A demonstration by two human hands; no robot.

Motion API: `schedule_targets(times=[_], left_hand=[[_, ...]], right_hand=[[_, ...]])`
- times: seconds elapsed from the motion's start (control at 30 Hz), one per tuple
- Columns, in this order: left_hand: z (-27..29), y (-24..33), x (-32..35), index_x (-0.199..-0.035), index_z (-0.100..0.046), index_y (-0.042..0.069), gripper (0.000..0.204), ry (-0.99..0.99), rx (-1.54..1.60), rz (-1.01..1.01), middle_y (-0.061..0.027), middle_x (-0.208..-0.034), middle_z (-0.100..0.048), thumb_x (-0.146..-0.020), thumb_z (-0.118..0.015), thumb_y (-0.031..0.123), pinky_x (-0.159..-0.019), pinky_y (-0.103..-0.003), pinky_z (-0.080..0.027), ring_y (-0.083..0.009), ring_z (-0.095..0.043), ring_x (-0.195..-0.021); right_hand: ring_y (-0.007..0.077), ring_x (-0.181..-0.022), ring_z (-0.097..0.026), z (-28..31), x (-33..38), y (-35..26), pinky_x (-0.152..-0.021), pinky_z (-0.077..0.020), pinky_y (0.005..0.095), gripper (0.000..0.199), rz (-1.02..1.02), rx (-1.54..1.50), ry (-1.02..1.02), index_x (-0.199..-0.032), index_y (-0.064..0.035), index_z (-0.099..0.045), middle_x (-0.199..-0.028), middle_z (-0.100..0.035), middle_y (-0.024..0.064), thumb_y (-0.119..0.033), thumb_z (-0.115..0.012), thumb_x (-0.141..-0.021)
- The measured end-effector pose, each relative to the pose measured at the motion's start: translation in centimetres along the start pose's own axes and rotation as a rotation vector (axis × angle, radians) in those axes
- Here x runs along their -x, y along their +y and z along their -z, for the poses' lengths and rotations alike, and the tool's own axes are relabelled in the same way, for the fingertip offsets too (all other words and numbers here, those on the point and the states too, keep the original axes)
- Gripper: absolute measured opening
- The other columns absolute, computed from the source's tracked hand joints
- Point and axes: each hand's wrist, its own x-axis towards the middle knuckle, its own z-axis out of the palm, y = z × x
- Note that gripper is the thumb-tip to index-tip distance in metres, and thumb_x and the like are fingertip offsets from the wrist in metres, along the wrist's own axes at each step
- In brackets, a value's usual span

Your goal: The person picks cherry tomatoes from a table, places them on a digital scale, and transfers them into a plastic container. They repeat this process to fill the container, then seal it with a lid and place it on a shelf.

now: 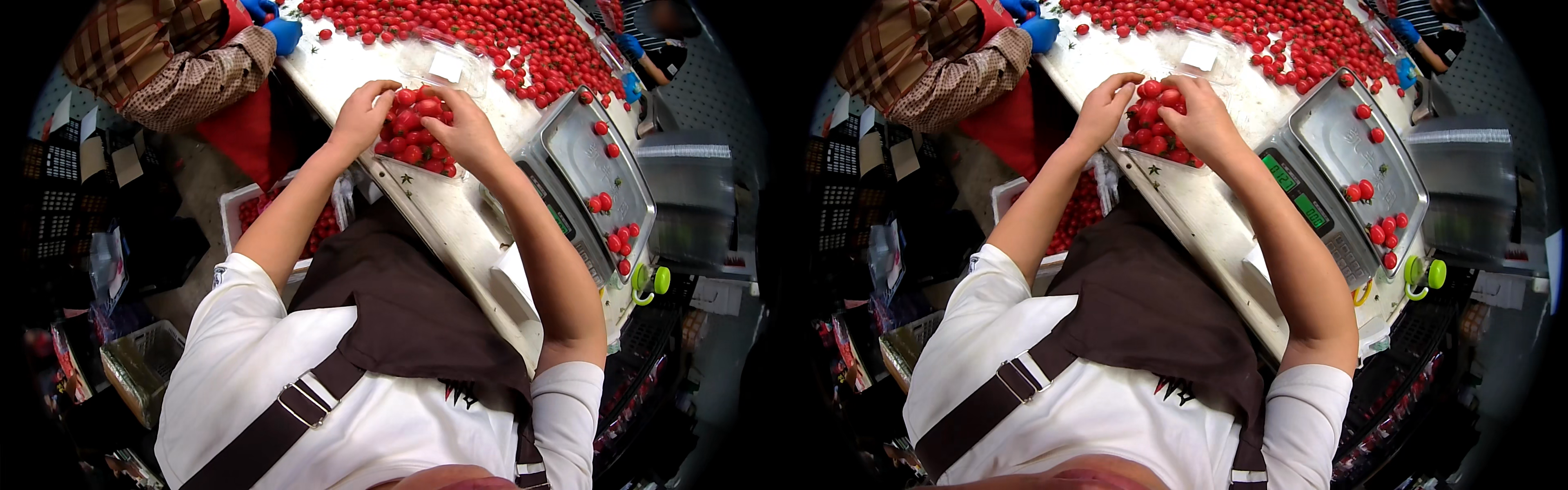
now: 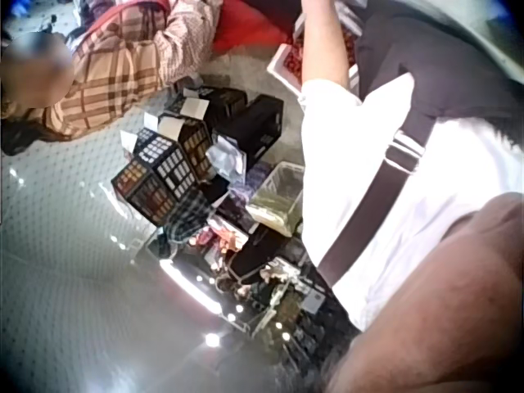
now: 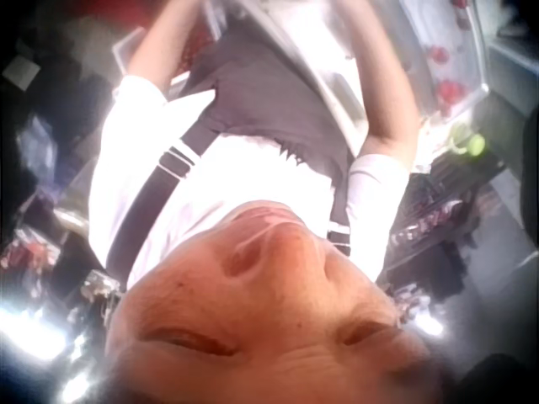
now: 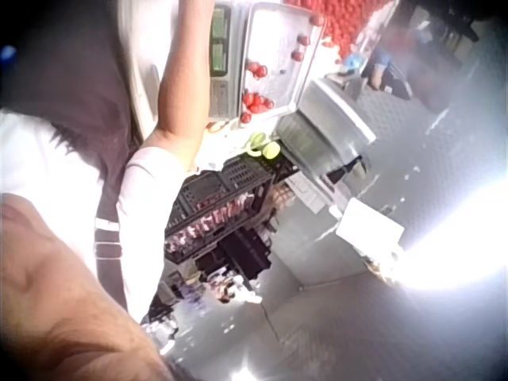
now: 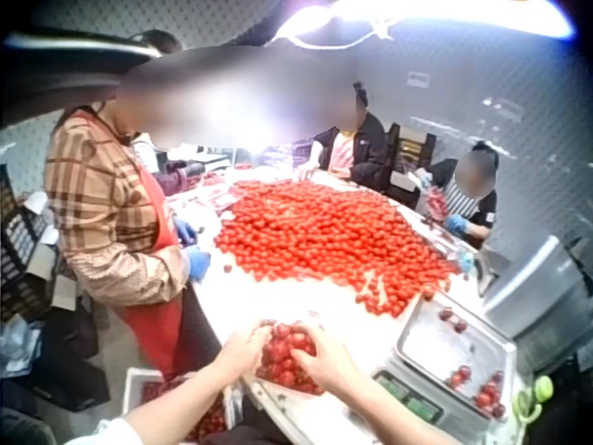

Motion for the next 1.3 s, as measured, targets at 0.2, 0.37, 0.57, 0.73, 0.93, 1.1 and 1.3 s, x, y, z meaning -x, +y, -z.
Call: schedule_targets(times=[0.2,0.37,0.57,0.73,0.93,1.1,1.3], left_hand=[[0.3,-0.6,2.9,-0.128,-0.060,0.003,0.038,-0.015,-0.352,-0.311,-0.0162,-0.132,-0.059,-0.095,-0.058,0.022,-0.110,-0.041,-0.037,-0.0326,-0.049,-0.130],[-0.9,-0.4,5.5,-0.127,-0.062,0.010,0.038,0.000,-0.621,-0.381,-0.0101,-0.139,-0.056,-0.091,-0.065,0.022,-0.112,-0.049,-0.034,-0.0397,-0.042,-0.134],[-1.6,-0.7,5.3,-0.121,-0.065,0.010,0.036,0.039,-0.579,-0.387,-0.0091,-0.132,-0.061,-0.089,-0.066,0.026,-0.110,-0.051,-0.033,-0.0415,-0.048,-0.128],[-1.1,2.0,5.5,-0.117,-0.065,0.005,0.029,0.173,-0.554,-0.400,-0.0157,-0.122,-0.060,-0.090,-0.064,0.014,-0.102,-0.045,-0.041,-0.0363,-0.053,-0.119],[-3.1,5.2,5.5,-0.119,-0.064,0.003,0.028,0.085,-0.476,-0.416,-0.0162,-0.125,-0.059,-0.091,-0.062,0.008,-0.104,-0.042,-0.040,-0.0338,-0.052,-0.120],[-4.1,6.1,5.7,-0.115,-0.066,0.004,0.029,0.114,-0.426,-0.458,-0.0154,-0.123,-0.060,-0.088,-0.066,0.011,-0.099,-0.044,-0.043,-0.0348,-0.053,-0.116],[-3.2,6.1,5.7,-0.114,-0.066,0.002,0.025,0.109,-0.408,-0.410,-0.0181,-0.121,-0.060,-0.089,-0.063,0.006,-0.100,-0.041,-0.044,-0.0345,-0.057,-0.115]], right_hand=[[0.0244,-0.115,-0.061,7.2,4.3,-0.3,-0.087,-0.0580,0.0356,0.031,-0.055,0.018,0.123,-0.123,-0.0043,-0.062,-0.121,-0.061,0.0136,-0.010,-0.067,-0.093],[0.0208,-0.117,-0.059,16.2,11.7,1.5,-0.094,-0.0525,0.0345,0.032,-0.218,0.196,0.308,-0.127,-0.0042,-0.061,-0.125,-0.063,0.0093,-0.009,-0.062,-0.095],[0.0325,-0.111,-0.062,24.0,22.6,6.7,-0.096,-0.0477,0.0398,0.041,-0.350,0.826,0.368,-0.127,-0.0014,-0.061,-0.119,-0.065,0.0181,-0.021,-0.070,-0.092],[0.0391,-0.109,-0.059,21.6,24.2,6.1,-0.095,-0.0468,0.0441,0.064,-0.546,0.723,0.259,-0.137,-0.0035,-0.053,-0.121,-0.061,0.0212,-0.038,-0.073,-0.087],[0.0383,-0.116,-0.055,20.0,19.6,5.3,-0.096,-0.0473,0.0462,0.073,-0.539,0.678,0.261,-0.141,-0.0070,-0.051,-0.123,-0.056,0.0209,-0.049,-0.072,-0.085],[0.0379,-0.115,-0.055,18.2,13.9,5.6,-0.095,-0.0496,0.0465,0.065,-0.500,0.796,0.148,-0.133,-0.0117,-0.058,-0.121,-0.056,0.0199,-0.054,-0.068,-0.085],[0.0433,-0.096,-0.062,18.1,10.9,9.7,-0.085,-0.0525,0.0487,0.034,-0.307,0.758,0.274,-0.113,-0.0127,-0.067,-0.105,-0.060,0.0232,-0.029,-0.064,-0.083]])
